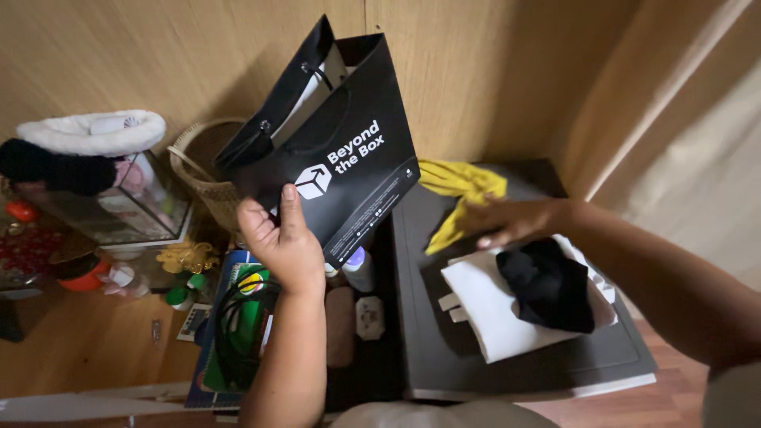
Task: The person wipes the surface of a cluttered desk and a storage drawer with a yellow cloth, moves notebooks, a plastic container, and various bottles aside, and then sorts through small items like a cable, a black pouch, and papers.
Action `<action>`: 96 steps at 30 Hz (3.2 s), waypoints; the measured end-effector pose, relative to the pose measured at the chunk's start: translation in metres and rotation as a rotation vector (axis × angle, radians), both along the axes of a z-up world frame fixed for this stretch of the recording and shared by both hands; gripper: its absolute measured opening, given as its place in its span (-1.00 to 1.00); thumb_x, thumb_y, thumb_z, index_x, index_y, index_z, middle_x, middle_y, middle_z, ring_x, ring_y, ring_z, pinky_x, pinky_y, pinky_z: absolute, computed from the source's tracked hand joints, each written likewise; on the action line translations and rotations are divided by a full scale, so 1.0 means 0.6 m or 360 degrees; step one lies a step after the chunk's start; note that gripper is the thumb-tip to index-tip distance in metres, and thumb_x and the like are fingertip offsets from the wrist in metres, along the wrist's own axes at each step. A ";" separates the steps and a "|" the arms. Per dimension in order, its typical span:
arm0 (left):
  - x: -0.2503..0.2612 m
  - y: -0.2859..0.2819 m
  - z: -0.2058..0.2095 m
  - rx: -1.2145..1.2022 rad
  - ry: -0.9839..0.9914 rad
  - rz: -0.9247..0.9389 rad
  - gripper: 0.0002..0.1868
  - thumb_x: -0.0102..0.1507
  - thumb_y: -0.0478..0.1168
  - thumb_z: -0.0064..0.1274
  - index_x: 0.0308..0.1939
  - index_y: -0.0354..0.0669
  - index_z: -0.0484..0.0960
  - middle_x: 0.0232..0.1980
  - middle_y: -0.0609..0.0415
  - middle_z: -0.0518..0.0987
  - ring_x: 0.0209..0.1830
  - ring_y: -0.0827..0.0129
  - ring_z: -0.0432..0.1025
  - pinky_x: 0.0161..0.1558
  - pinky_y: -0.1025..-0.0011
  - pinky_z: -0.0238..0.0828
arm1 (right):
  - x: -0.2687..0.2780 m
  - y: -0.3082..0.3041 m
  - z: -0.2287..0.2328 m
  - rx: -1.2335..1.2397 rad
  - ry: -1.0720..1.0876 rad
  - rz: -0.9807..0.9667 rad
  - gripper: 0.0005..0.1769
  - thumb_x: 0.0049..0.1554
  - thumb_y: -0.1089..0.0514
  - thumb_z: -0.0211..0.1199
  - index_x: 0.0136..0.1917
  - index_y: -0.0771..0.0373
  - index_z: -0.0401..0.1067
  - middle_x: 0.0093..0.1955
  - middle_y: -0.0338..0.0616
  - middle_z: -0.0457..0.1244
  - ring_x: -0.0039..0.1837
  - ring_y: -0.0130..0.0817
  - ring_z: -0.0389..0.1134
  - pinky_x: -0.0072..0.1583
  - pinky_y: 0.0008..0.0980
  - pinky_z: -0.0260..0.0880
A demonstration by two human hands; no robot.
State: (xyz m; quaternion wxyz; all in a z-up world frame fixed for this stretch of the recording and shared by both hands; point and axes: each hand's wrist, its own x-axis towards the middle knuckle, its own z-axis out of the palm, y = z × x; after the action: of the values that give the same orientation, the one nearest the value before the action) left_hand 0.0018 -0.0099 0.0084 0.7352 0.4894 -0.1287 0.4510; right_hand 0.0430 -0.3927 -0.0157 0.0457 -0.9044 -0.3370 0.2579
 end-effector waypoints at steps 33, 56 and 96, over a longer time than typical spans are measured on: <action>0.188 -0.165 -0.018 0.0567 0.0045 -0.0022 -0.72 0.35 -0.24 0.26 -0.14 -0.27 0.44 -0.27 0.15 0.47 -0.27 0.49 0.32 -0.14 0.46 0.39 | 0.045 -0.157 -0.080 0.0133 -0.0434 -0.0868 -0.15 0.19 -0.51 -0.12 0.63 -0.19 0.04 0.68 0.02 -0.12 0.66 -0.01 -0.10 0.60 -0.20 -0.12; 0.326 -0.257 -0.058 0.1073 0.0345 -0.0001 -0.52 0.32 -0.01 0.30 0.07 -0.29 0.50 -0.12 -0.20 0.62 -0.15 -0.05 0.52 -0.07 0.18 0.47 | -0.025 -0.016 0.061 0.0239 0.0274 -0.0801 0.00 0.07 -0.62 -0.19 0.53 0.03 0.25 0.56 -0.09 0.15 0.58 -0.12 0.12 0.52 -0.18 0.09; 0.077 -0.153 -0.046 0.0795 0.0633 -0.0829 -0.54 0.28 -0.25 0.20 0.22 -0.22 0.43 0.15 -0.10 0.59 0.10 0.29 0.54 0.05 0.39 0.58 | -0.114 0.088 0.123 0.1561 0.0359 -0.0863 -0.16 0.16 -0.21 0.20 0.60 0.16 0.17 0.43 -0.03 0.31 0.43 -0.26 0.31 0.45 -0.24 0.21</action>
State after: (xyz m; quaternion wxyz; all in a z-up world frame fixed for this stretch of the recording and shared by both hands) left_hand 0.0477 -0.1014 -0.0191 0.6940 0.6815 -0.2090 0.1013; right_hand -0.0256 -0.3400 0.0581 0.5603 -0.7983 -0.1661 0.1453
